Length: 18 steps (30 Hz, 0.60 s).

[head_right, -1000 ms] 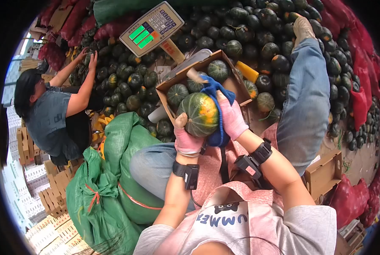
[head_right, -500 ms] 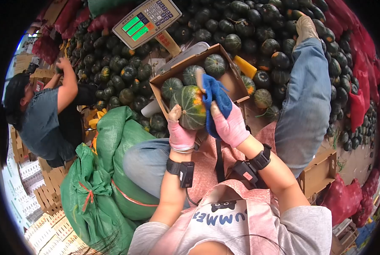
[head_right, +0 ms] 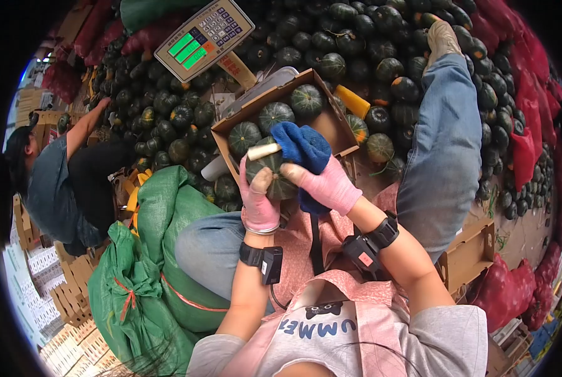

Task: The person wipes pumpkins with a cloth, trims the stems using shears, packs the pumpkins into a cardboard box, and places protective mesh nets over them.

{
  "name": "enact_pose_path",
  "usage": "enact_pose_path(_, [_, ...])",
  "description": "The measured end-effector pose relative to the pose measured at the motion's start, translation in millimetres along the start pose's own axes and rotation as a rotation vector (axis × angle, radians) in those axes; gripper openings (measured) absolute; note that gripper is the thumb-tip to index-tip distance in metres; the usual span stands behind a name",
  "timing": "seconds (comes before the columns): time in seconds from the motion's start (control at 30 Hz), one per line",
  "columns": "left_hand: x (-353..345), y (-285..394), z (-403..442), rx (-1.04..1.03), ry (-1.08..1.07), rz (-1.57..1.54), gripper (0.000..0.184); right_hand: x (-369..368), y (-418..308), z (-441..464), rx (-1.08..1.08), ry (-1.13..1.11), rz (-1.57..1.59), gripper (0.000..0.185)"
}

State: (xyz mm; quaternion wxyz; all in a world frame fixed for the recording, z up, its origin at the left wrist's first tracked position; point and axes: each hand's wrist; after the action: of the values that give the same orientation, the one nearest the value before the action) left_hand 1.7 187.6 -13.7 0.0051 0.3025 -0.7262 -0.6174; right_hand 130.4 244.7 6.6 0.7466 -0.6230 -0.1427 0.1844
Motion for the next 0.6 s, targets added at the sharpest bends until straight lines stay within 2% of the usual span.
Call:
enact_pose_path(0.03, [0.2, -1.2, 2.7, -0.04, -0.048, 0.037, 0.048, 1.9, 3.0, 2.2, -0.007, 0.022, 0.08, 0.039])
enact_pose_path(0.1, [0.5, -2.3, 0.0, 0.078, -0.055, -0.098, 0.049, 6.7, 14.9, 4.0, -0.023, 0.063, 0.24, 0.036])
enact_pose_path(0.13, [-0.5, -0.6, -2.1, 0.127, -0.077, -0.157, 0.048, 4.2, 18.2, -7.3, -0.311, 0.226, 0.546, 0.031])
enact_pose_path(0.2, [-4.2, 5.7, -4.8, 0.224, -0.124, -0.271, 0.048, 3.3, 18.3, -7.6, -0.348, 0.255, 0.648, 0.029])
enact_pose_path(0.23, [-5.3, 5.0, -4.6, 0.191, -0.108, -0.219, 0.047, 2.4, 15.3, -6.0, -0.379, 0.268, 0.686, 0.03])
enact_pose_path(0.33, [-6.7, 2.2, -0.3, 0.114, -0.061, -0.11, 0.044, 0.3, 7.9, -7.7, -0.354, 0.219, 0.56, 0.033])
enact_pose_path(0.43, [-2.9, -10.2, 3.8, 0.047, 0.097, 0.05, 0.045, -21.6, -7.9, -35.5, -0.321, 0.175, -0.07, 0.039])
enact_pose_path(0.5, [1.7, -30.5, -0.3, -0.13, 0.035, 0.297, 0.049, -20.3, 44.7, -44.3, -0.083, 0.232, 0.0, 0.035])
enact_pose_path(0.53, [-3.6, -27.2, -4.6, -0.078, -0.008, 0.289, 0.051, -6.0, 30.6, -30.5, -0.06, 0.185, 0.006, 0.034])
enact_pose_path(0.57, [-8.3, -22.8, -7.8, -0.024, -0.048, 0.281, 0.053, 4.7, 25.1, -19.6, -0.04, 0.137, 0.014, 0.034])
enact_pose_path(0.6, [-8.4, -22.5, -8.8, 0.054, -0.152, 0.26, 0.052, 8.1, 32.7, -16.9, -0.214, 0.291, 0.272, 0.039])
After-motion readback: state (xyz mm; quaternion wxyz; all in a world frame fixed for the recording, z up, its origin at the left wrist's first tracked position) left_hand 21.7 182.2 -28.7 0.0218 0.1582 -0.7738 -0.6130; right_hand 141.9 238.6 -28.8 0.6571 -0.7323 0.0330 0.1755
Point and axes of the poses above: each hand's wrist, its own z-axis towards the middle knuckle, its own x-axis out of the back of the hand, y = z × x, and after that the axes turned 15 degrees about z, right-handed
